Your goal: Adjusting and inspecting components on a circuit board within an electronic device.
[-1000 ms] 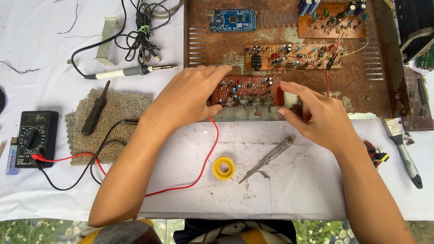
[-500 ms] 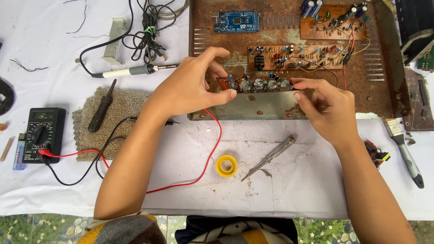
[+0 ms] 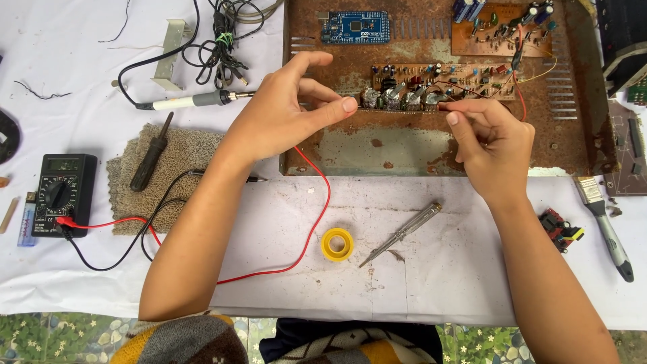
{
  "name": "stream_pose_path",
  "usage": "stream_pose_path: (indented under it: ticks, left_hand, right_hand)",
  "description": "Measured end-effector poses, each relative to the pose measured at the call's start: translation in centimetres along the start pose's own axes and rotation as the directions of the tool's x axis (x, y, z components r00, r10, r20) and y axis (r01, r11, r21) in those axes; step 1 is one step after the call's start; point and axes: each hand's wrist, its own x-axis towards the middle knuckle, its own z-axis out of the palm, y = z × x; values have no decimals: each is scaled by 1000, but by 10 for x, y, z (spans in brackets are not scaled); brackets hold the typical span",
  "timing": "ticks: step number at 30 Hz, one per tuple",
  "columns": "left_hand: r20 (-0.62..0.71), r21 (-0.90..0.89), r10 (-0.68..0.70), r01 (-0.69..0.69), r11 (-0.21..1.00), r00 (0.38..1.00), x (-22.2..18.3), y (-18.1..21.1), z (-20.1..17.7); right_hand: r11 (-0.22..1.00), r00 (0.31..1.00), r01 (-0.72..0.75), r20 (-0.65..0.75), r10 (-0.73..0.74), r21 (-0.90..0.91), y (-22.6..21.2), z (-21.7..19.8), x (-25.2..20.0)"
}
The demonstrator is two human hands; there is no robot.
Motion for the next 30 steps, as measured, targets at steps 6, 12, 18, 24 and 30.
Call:
stream_pose_path:
  ticks: [6, 12, 18, 24, 30]
  left_hand:
    - [37, -3, 80, -80, 997, 996, 2, -11, -6]
    - [135, 40, 198, -205, 978, 971, 6, -26, -11]
    - [233, 253, 233, -290, 923, 944, 6, -31, -6]
    - [274, 399, 139, -244, 884, 952, 5, -27, 5]
    - [282, 440, 171, -286, 851, 944, 8, -32, 11]
  right_hand:
    - [998, 1000, 3, 25, -1, -55, -2, -3, -1]
    - [972, 979, 160, 151, -134, -174, -1, -10, -3]
    - [937, 931, 284, 291, -219, -203, -3, -11, -2]
    - [908, 926, 301, 317, -204, -293, 7, -12, -5]
    - [909, 922, 299, 333, -196, -292, 7, -13, -5]
